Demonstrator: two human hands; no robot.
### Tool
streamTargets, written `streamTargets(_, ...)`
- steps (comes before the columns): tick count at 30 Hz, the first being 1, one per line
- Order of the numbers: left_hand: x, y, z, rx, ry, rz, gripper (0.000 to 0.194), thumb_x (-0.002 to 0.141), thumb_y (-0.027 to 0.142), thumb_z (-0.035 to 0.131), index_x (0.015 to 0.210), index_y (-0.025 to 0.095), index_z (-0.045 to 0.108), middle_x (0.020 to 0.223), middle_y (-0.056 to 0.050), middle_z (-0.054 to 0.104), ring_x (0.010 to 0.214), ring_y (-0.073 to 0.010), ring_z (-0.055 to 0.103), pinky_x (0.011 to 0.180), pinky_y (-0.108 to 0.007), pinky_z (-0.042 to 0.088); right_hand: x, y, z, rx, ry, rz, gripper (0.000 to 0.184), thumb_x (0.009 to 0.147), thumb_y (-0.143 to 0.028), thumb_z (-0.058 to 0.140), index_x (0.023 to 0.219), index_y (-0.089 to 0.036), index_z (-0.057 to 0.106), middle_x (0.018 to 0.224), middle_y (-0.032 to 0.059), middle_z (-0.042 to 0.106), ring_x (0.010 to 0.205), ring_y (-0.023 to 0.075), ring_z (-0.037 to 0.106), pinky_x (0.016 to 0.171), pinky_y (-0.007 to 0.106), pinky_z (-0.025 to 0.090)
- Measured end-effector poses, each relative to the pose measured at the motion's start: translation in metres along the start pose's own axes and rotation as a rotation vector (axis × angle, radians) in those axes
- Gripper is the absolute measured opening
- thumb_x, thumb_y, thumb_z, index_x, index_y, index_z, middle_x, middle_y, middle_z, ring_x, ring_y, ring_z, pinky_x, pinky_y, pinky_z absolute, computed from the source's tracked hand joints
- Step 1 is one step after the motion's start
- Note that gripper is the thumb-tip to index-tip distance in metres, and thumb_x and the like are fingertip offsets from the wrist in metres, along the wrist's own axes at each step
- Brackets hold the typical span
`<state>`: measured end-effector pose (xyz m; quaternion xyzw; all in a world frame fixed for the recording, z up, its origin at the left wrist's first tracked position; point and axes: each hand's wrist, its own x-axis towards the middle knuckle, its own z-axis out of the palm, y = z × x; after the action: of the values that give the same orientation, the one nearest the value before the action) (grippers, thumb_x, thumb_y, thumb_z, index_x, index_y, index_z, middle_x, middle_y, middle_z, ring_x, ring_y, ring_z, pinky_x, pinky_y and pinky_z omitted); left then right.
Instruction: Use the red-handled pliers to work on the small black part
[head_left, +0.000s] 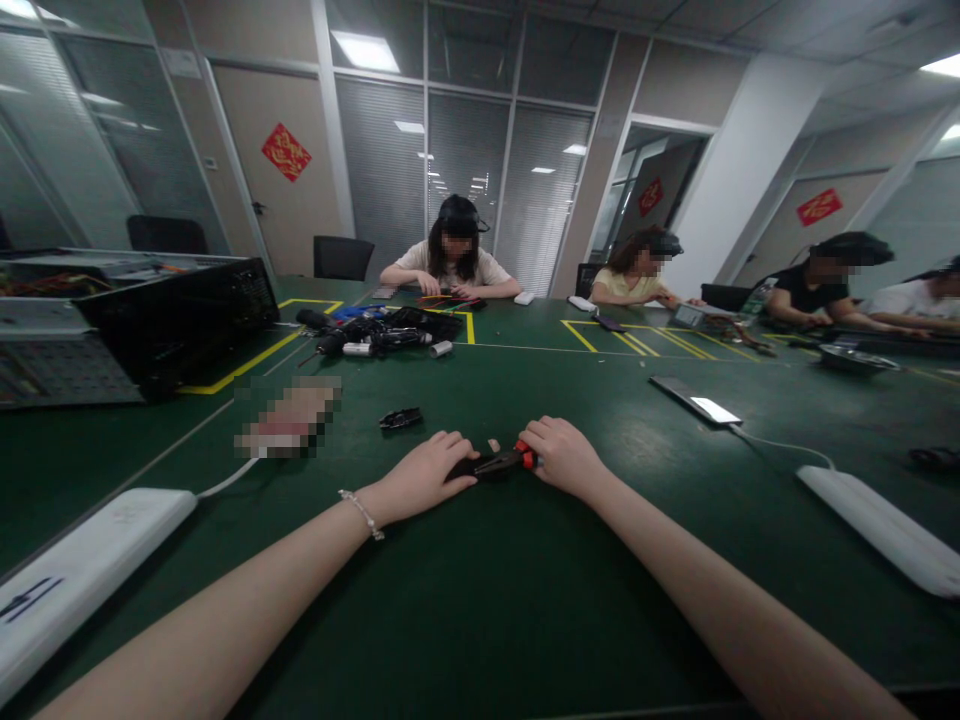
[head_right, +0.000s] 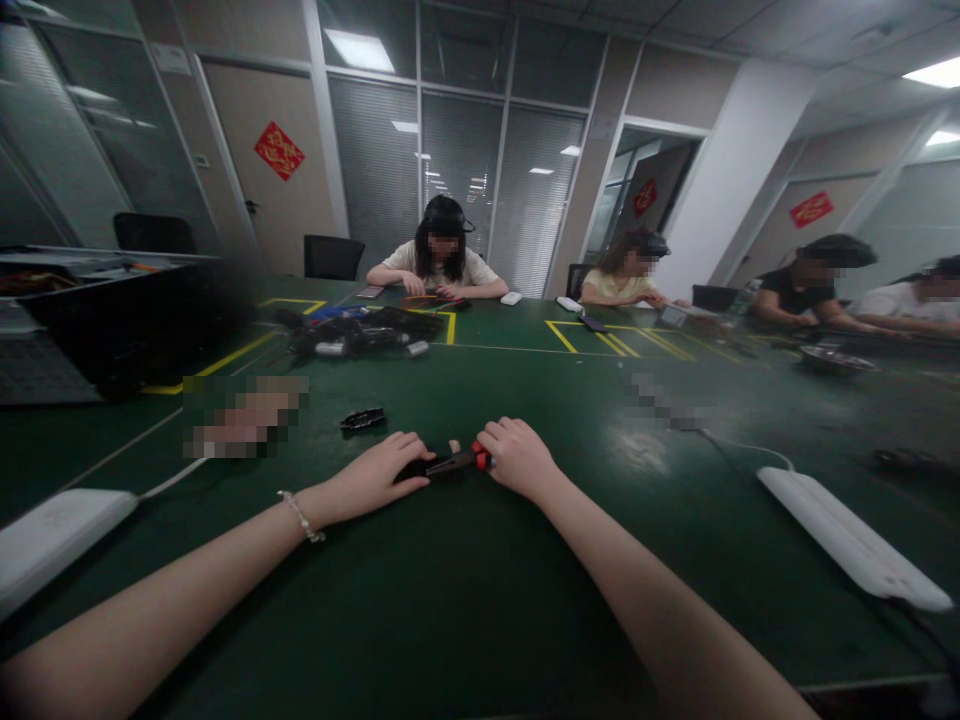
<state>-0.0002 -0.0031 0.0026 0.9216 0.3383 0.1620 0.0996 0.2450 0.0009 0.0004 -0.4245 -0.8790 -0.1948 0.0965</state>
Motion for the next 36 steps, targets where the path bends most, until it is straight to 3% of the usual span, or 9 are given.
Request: streamTargets(36, 0.0001, -0.0037, 0.0023, 0.003, -0.007, 0.0, 0.025, 0.083, 0.035, 0.049, 0.103, 0.021, 0.048, 0.099, -0.003, 0.049, 0.091, -0.0185, 0.047, 0.076, -0.029, 0.039, 0.0007, -0.002, 0.0002, 0.02, 0.005, 0.0, 0.021, 0.066, -0.015, 0.054, 0.087, -0.015, 0.056, 0.086, 0.005, 0.056, 0.075, 0.0159, 0.046, 0.068, 0.027, 0.035)
